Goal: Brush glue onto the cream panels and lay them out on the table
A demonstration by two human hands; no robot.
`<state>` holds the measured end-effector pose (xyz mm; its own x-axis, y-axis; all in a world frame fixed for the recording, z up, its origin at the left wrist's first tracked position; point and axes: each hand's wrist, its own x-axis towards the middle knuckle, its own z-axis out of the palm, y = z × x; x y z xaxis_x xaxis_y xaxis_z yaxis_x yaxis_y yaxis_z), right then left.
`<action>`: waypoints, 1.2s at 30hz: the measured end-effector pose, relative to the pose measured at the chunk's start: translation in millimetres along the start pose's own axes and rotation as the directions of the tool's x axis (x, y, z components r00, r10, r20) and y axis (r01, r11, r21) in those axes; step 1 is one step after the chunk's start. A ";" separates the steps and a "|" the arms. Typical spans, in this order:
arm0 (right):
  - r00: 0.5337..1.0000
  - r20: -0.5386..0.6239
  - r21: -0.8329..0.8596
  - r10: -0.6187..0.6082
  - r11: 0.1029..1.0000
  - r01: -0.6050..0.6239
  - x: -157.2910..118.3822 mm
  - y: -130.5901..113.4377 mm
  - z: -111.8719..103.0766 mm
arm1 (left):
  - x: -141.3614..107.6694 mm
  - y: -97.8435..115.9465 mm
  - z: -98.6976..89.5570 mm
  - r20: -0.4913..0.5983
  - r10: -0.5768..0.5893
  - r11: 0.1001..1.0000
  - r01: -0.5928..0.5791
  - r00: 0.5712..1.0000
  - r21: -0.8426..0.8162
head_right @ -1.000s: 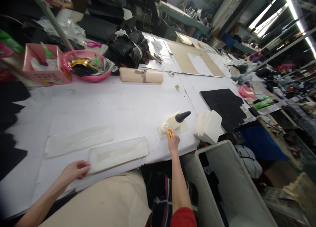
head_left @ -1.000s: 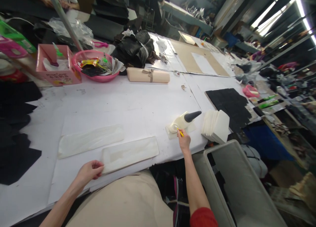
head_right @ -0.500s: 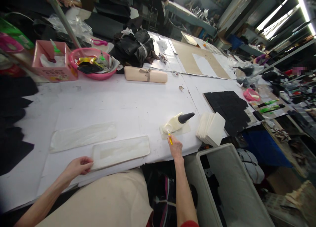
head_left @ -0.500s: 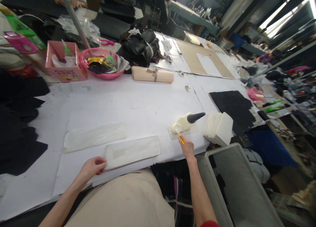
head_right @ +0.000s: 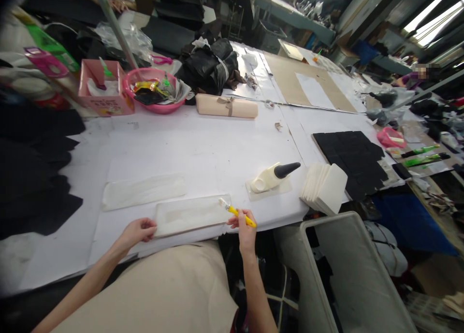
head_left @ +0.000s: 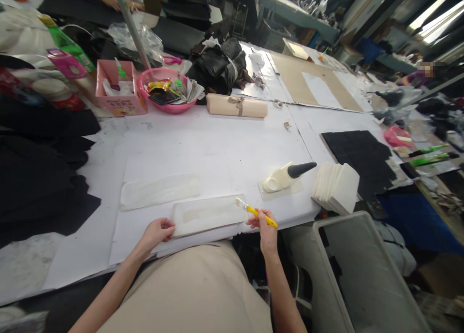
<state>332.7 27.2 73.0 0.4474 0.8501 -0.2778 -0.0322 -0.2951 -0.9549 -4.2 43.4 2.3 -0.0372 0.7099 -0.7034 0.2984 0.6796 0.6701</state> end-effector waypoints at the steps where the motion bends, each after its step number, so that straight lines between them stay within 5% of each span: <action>1: 0.998 0.062 -0.007 0.011 1.000 -0.010 -9.4 3.9 12.5 | -0.5 0.4 -0.4 0.008 -0.002 1.000 0.002 1.000 -0.008; 6: 0.940 0.338 -0.019 0.056 0.998 -0.053 -44.2 23.6 76.2 | -2.0 1.8 -2.2 0.023 0.000 0.999 0.001 1.000 -0.042; 12: 0.898 0.429 -0.054 0.096 0.995 -0.080 -54.6 39.3 116.4 | 3.0 -3.7 -2.8 0.035 0.005 0.999 -0.004 0.999 -0.053; 15: 0.935 0.345 -0.074 0.077 0.996 -0.055 -48.7 44.9 106.0 | 4.9 -6.6 -2.7 0.037 0.017 0.998 -0.014 0.999 -0.068; 19: 0.995 0.087 -0.134 0.051 0.990 -0.039 -31.8 46.4 55.6 | 4.2 -6.0 -3.2 0.046 0.016 0.997 -0.013 0.999 -0.076; 22: 0.986 -0.164 -0.217 -0.003 0.976 -0.033 -22.6 41.3 15.5 | 2.1 -2.9 -4.7 0.065 0.017 0.997 -0.013 0.998 -0.072; 25: 0.963 -0.249 -0.281 -0.106 0.959 0.033 -27.3 33.7 7.8 | 0.1 -0.5 -6.3 0.078 0.026 0.997 -0.020 0.997 -0.077; 29: 0.992 0.053 -0.217 -0.111 0.969 0.120 -52.5 29.2 59.7 | 1.2 -1.8 -6.8 0.083 0.042 0.996 -0.035 0.996 -0.088; 32: 0.944 0.327 -0.125 -0.038 0.989 0.083 -69.8 33.6 109.5 | 4.1 -4.2 -5.8 0.085 0.021 0.997 -0.014 0.996 -0.082; 36: 0.920 0.392 -0.084 -0.018 0.995 0.056 -69.6 45.1 132.9 | 5.3 -4.5 -5.0 0.087 0.006 0.997 0.001 0.996 -0.076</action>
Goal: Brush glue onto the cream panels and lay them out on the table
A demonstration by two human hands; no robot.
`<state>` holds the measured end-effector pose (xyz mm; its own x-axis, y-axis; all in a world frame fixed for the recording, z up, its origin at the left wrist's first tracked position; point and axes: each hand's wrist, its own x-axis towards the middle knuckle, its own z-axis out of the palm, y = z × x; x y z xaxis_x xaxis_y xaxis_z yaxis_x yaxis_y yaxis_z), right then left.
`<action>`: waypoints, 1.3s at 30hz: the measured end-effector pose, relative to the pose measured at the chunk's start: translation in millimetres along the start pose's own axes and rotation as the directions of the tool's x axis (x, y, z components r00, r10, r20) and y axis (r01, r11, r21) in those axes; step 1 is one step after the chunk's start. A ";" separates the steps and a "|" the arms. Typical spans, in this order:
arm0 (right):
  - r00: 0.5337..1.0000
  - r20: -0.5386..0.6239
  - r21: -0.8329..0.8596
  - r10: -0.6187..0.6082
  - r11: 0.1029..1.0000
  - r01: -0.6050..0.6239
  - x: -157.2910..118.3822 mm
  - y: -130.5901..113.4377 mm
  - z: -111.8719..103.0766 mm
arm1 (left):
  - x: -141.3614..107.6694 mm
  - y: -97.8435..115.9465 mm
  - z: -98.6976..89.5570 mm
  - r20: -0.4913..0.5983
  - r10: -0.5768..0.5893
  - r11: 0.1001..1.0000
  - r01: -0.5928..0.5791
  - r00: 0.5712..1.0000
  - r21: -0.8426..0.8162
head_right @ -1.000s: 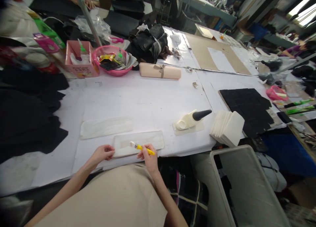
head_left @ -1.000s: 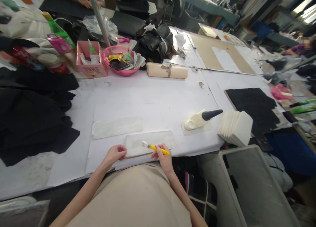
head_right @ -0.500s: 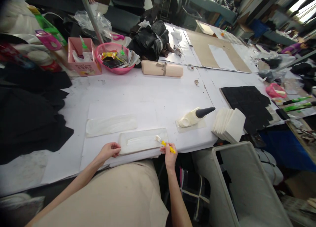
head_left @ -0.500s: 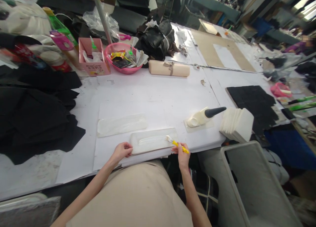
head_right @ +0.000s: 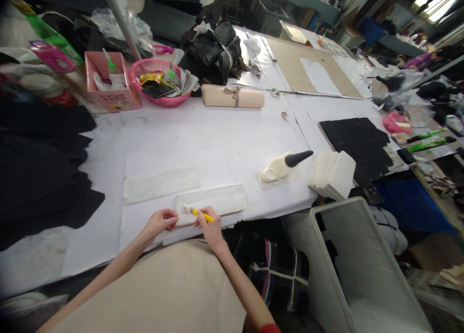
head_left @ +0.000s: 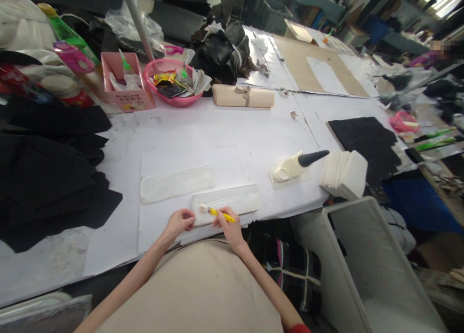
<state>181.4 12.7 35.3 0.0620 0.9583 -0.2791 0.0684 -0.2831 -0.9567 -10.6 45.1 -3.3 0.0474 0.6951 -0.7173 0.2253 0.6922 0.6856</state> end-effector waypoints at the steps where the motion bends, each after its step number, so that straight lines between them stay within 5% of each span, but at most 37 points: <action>1: 0.999 -0.041 0.003 0.011 1.000 -0.011 2.5 3.4 -5.6 | -0.6 0.5 -0.1 -0.001 0.009 1.000 -0.009 1.000 -0.005; 4: 0.959 -0.282 -0.027 0.017 0.999 -0.026 8.6 12.1 -43.4 | -3.5 2.6 -0.6 -0.007 0.030 0.999 -0.030 1.000 -0.020; 7: 0.843 -0.536 -0.117 -0.045 0.993 -0.021 10.8 14.7 -92.8 | -6.2 4.6 -1.0 0.002 0.032 0.999 -0.032 0.999 -0.025; 11: 0.731 -0.663 -0.245 -0.160 0.970 -0.010 5.4 9.1 -124.3 | -7.4 5.2 -0.5 -0.005 0.038 0.999 -0.038 0.999 -0.038; 13: 0.755 -0.621 -0.289 -0.211 0.957 0.029 1.0 5.5 -116.5 | -7.7 4.7 0.0 -0.019 0.048 0.998 -0.049 0.999 -0.029; 18: 0.915 -0.350 -0.290 -0.199 0.952 0.096 -4.6 1.6 -79.1 | -11.9 3.9 -0.3 -0.067 0.105 0.994 -0.104 0.992 0.013; 24: 0.913 -0.369 -0.260 -0.173 0.963 0.078 -14.2 -2.5 -69.0 | -18.7 3.1 -3.4 -0.088 0.136 0.990 -0.138 0.987 -0.017; 31: 0.995 -0.060 -0.205 -0.075 0.977 0.061 -28.8 1.4 -37.6 | -18.5 2.5 -4.4 -0.076 0.088 0.996 -0.089 0.993 -0.019; 34: 0.977 -0.198 -0.247 -0.083 0.968 0.033 -27.0 7.2 -58.5 | -19.0 2.6 -4.1 -0.062 0.066 0.996 -0.069 0.996 -0.064; 39: 0.825 -0.535 -0.359 -0.182 0.933 -0.027 -28.9 6.9 -115.1 | -22.7 6.3 -5.9 -0.040 0.029 0.994 -0.033 0.999 -0.106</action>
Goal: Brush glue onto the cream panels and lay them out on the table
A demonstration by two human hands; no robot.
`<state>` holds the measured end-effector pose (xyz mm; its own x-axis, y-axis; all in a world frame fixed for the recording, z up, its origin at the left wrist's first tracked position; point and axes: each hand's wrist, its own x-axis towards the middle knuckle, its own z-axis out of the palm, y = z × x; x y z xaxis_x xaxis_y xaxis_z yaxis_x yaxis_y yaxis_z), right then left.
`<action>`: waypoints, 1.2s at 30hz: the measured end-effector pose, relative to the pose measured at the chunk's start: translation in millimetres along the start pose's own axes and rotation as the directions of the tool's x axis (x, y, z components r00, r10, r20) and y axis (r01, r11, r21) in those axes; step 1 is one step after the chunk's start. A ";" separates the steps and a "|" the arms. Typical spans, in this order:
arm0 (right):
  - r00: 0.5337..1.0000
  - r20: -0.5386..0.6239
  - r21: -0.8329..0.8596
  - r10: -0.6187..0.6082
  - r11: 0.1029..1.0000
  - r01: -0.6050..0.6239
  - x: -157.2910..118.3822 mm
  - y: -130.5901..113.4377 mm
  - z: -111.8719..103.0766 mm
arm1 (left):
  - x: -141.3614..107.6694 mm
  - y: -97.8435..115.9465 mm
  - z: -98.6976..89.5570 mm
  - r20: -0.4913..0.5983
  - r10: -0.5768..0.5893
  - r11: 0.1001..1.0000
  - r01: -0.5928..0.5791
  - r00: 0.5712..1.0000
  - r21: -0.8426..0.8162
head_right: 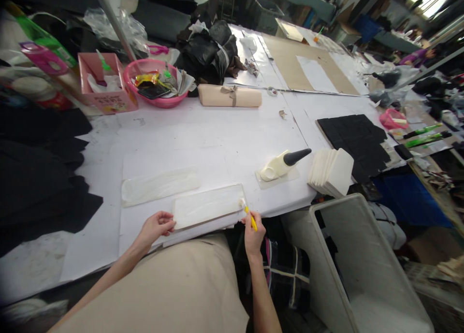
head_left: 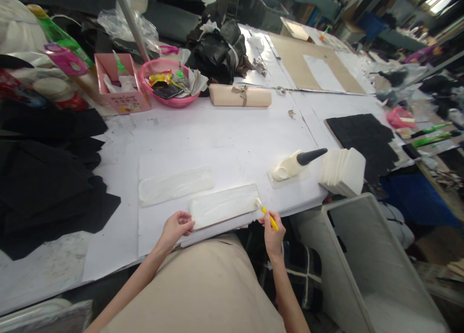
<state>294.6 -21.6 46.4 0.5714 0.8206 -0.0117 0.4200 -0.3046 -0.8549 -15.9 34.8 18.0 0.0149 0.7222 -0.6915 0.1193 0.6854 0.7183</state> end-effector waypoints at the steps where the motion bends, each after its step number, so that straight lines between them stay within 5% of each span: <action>1: 0.999 -0.036 -0.005 0.002 1.000 -0.002 2.3 -0.1 -5.8 | -1.0 1.5 -0.6 0.011 -0.012 1.000 0.012 1.000 -0.006; 5: 1.000 -0.030 0.063 0.008 0.998 -0.006 0.6 -12.4 -7.0 | -4.3 7.4 -2.0 0.042 -0.042 0.999 0.043 0.998 -0.027; 15: 0.991 0.136 0.211 -0.005 0.977 -0.024 9.6 -22.5 58.2 | -5.5 9.0 -0.6 0.040 -0.006 0.999 0.004 0.999 0.032; 23: 0.983 -0.176 0.059 -0.049 0.996 0.060 32.0 -2.3 14.1 | -5.6 4.6 -1.7 -0.020 0.023 1.000 -0.023 1.000 -0.012; 30: 0.970 -0.096 -0.073 -0.223 0.974 0.216 16.7 10.2 15.2 | -9.4 11.7 -0.9 -0.034 -0.115 0.978 0.108 0.993 -0.178; 36: 0.974 -0.120 -0.029 -0.192 0.981 0.190 5.2 21.7 20.5 | -15.1 21.3 -4.4 0.082 -0.162 0.934 0.179 0.983 -0.309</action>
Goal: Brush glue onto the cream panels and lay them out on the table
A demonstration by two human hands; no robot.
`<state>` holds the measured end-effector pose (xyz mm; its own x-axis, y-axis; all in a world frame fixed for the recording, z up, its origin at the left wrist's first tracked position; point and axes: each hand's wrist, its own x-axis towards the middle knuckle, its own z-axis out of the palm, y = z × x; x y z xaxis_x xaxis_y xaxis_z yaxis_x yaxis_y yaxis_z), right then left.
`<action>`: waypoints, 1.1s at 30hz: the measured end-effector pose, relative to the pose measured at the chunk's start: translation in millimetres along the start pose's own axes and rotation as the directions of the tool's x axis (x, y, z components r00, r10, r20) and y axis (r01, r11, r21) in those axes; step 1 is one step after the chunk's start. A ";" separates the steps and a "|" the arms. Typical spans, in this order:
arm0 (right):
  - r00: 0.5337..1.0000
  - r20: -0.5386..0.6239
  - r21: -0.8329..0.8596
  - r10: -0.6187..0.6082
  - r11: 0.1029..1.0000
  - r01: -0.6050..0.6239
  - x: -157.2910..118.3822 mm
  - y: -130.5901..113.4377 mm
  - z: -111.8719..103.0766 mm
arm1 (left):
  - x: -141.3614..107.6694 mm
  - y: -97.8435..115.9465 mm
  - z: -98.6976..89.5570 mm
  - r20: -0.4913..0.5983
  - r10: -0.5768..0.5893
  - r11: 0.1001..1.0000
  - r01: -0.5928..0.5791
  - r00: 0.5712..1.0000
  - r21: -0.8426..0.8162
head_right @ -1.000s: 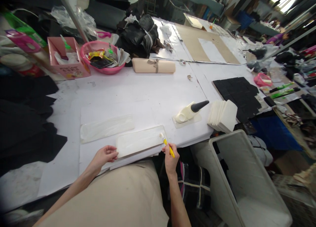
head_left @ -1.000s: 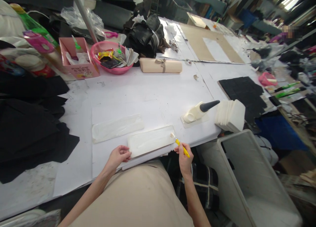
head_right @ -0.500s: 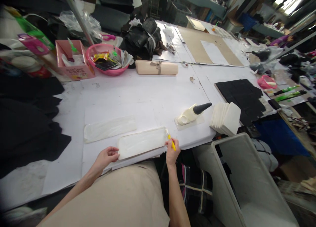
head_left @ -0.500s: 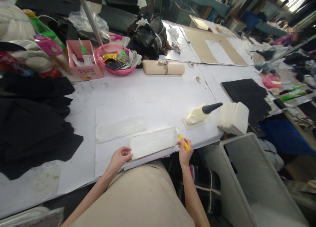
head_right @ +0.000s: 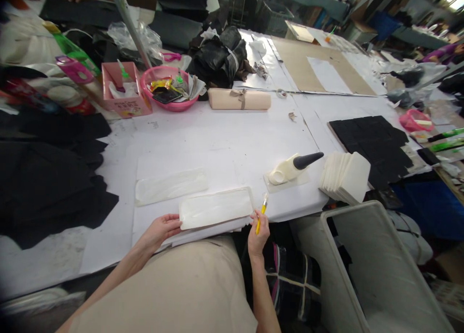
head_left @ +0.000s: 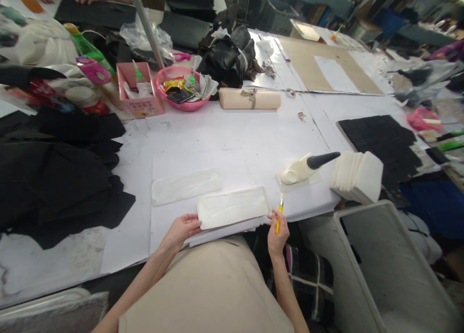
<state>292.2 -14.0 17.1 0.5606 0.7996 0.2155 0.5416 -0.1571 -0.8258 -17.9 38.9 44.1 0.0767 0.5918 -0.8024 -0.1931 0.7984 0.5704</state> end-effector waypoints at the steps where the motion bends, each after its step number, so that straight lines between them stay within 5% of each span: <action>1: 1.000 -0.003 0.009 0.012 1.000 -0.012 -0.9 0.5 -0.1 | -1.7 2.2 0.0 0.053 -0.009 1.000 0.011 0.999 -0.022; 8: 1.000 -0.027 0.018 0.007 1.000 -0.006 -5.0 -2.1 0.7 | -15.3 27.1 11.8 0.297 0.049 0.990 -0.007 0.953 -0.140; 14: 0.994 -0.080 0.055 0.070 0.996 -0.065 -11.1 0.1 4.8 | -24.0 37.6 22.9 0.277 -0.008 0.998 0.025 0.961 -0.058; 20: 0.974 -0.142 0.105 0.178 0.981 -0.164 -14.8 -0.5 2.1 | -21.3 37.1 30.3 0.361 0.080 0.969 0.014 0.929 -0.249; 27: 0.969 -0.207 -0.034 0.135 0.989 -0.145 -27.4 3.9 -1.3 | -13.6 37.1 36.6 0.333 0.055 0.924 0.078 0.941 -0.374; 33: 0.946 -0.080 -0.013 0.315 0.948 -0.317 -52.0 13.8 15.5 | -14.9 36.6 42.4 0.346 0.062 0.902 0.096 0.936 -0.421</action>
<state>260.9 -48.7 -13.6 0.7510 0.6602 -0.0146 0.3438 -0.4098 -0.8449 15.3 64.1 84.4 0.3982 0.6423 -0.6549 -0.5789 0.7298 0.3638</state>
